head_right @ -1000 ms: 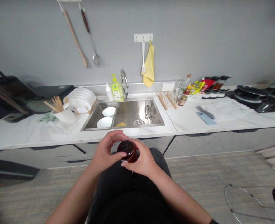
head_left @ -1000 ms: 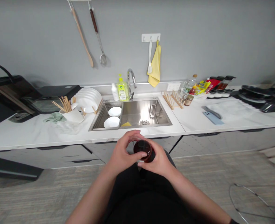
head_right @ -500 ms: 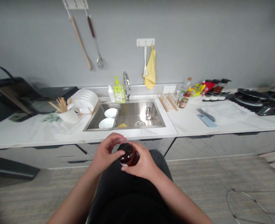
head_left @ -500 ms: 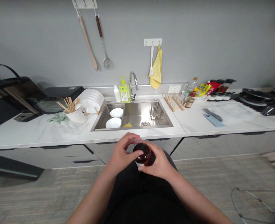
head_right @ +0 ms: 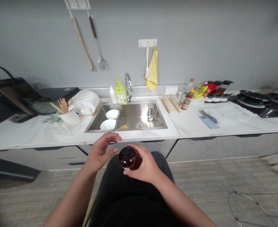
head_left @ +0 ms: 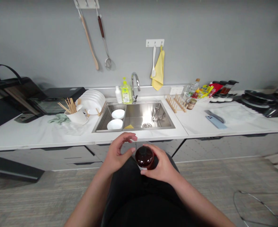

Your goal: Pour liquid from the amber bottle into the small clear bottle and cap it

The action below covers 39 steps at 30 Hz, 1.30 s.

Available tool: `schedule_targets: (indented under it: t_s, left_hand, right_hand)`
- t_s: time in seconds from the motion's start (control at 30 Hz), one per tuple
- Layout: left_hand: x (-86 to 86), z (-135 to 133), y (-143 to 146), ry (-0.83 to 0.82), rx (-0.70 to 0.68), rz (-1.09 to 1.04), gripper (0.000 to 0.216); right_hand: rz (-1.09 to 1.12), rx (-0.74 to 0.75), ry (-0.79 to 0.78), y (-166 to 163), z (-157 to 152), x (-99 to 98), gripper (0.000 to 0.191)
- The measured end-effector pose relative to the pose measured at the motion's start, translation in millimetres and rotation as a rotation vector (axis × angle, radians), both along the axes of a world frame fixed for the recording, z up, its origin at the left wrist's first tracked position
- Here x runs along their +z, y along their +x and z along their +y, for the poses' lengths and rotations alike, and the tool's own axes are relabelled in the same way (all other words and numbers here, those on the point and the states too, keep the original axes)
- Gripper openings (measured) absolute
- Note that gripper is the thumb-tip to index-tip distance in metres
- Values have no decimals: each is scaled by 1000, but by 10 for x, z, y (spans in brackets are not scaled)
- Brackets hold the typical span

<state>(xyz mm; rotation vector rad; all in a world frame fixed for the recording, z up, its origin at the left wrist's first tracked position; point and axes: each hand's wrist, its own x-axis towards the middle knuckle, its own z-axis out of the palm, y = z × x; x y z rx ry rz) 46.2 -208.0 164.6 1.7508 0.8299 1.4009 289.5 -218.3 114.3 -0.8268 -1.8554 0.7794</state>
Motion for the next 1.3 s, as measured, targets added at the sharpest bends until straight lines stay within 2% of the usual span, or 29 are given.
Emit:
schedule_targets:
  t_s: [0.13,0.27,0.43,0.57,0.73,0.9,1.0,1.07,1.13,1.2,1.3]
  left_hand:
    - [61,-57,136,-32,29,72,65]
    - [89,-17,197,-96,64,62,60]
    - [-14,14,238,-151,63,-5,50]
    - [-109,-23,319,-153,82,-84,47]
    - [-165,-23,291,-148,-4,-39,45]
    - [-199,-43,191,-150,56,68,33]
    - [-229,-17,69,-176,121,117,27]
    - [-255,51,-70,-202,209,87,30]
    - [-272,163,-288,-230,333,36,39]
    - [-260,312,-608,-239,500,7,46]
    - [-194,586,-1254,-224,768,83,53]
  right_hand:
    - [-11,-26,6,5,-9,7,93]
    - [-21,-30,9,6,-18,29,95]
    - [37,-16,15,12,37,-21,92]
    - [166,104,-3,23,130,-133,92]
    - [231,355,-172,63,246,-229,93]
    - [226,285,-196,-28,317,-304,95]
    - [222,302,-255,-184,382,-386,101]
    - [205,306,-292,-281,459,-456,113]
    - [157,247,-287,-316,551,-541,120]
    - [123,172,-254,-261,636,-657,112]
    - [117,121,-255,-24,725,-901,83]
